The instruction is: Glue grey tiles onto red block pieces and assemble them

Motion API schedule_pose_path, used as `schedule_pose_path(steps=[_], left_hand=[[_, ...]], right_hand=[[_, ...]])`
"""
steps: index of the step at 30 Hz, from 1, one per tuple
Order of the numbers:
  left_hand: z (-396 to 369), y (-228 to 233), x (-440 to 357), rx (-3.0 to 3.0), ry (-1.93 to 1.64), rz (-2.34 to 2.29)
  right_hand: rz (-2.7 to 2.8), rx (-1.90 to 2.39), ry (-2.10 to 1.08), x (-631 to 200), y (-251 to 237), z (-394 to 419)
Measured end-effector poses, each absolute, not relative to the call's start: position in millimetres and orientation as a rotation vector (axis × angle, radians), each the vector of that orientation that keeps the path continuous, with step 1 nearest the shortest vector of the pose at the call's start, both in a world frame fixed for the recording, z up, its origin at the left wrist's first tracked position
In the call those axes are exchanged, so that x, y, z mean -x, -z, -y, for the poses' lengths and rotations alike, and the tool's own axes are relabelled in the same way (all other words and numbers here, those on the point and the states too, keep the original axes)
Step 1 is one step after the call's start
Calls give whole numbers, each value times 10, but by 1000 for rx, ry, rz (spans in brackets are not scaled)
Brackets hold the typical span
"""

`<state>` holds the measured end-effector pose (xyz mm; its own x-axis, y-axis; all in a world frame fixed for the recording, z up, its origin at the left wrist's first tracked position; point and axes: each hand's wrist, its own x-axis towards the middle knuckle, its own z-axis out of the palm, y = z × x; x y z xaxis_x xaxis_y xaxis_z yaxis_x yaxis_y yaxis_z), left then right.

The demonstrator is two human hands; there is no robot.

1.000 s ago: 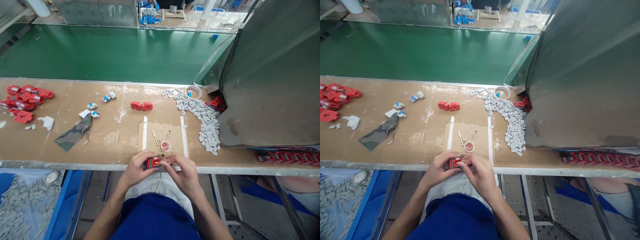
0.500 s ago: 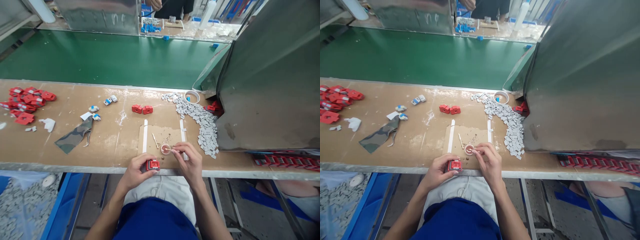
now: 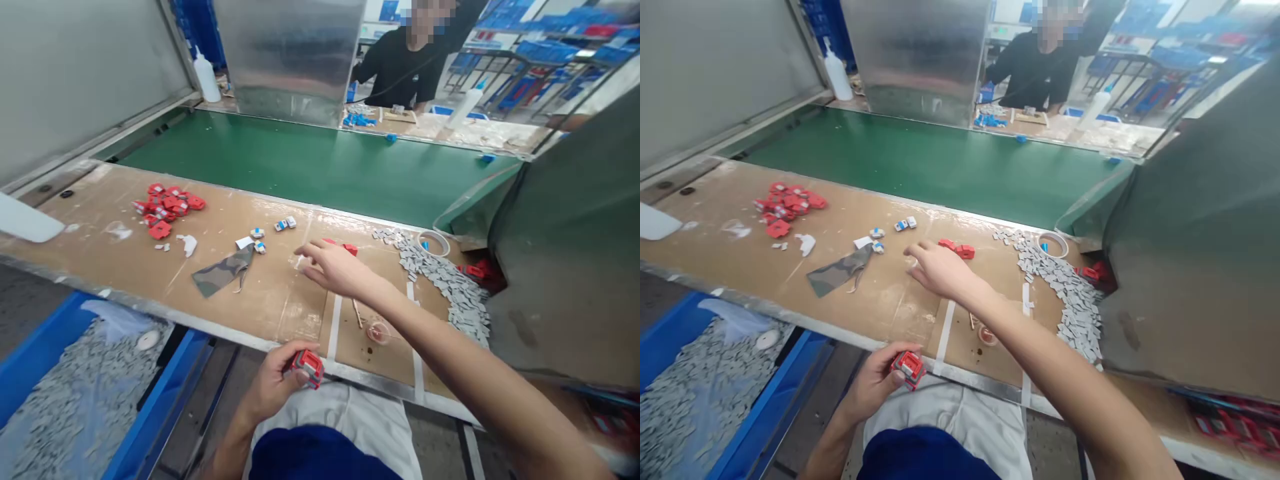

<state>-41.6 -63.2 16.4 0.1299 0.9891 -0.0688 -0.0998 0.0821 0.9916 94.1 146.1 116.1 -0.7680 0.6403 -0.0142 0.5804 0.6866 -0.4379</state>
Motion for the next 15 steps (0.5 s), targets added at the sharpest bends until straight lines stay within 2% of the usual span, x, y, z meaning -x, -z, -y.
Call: schedule_pose_path(steps=[4, 7, 11, 15], left_hand=[[808, -278, 433, -972, -1241, -961], [903, -327, 457, -901, -1350, -955], [936, -300, 546, -758, -1419, -969], [858, -253, 598, -711, -1433, -1032]], right_hand=[[2817, 1174, -700, 59, -992, -1922], [2833, 1209, -681, 421, -780, -1972], [2845, 1186, -668, 472, -589, -1848], [2830, 1150, -693, 258, -674, -1729]])
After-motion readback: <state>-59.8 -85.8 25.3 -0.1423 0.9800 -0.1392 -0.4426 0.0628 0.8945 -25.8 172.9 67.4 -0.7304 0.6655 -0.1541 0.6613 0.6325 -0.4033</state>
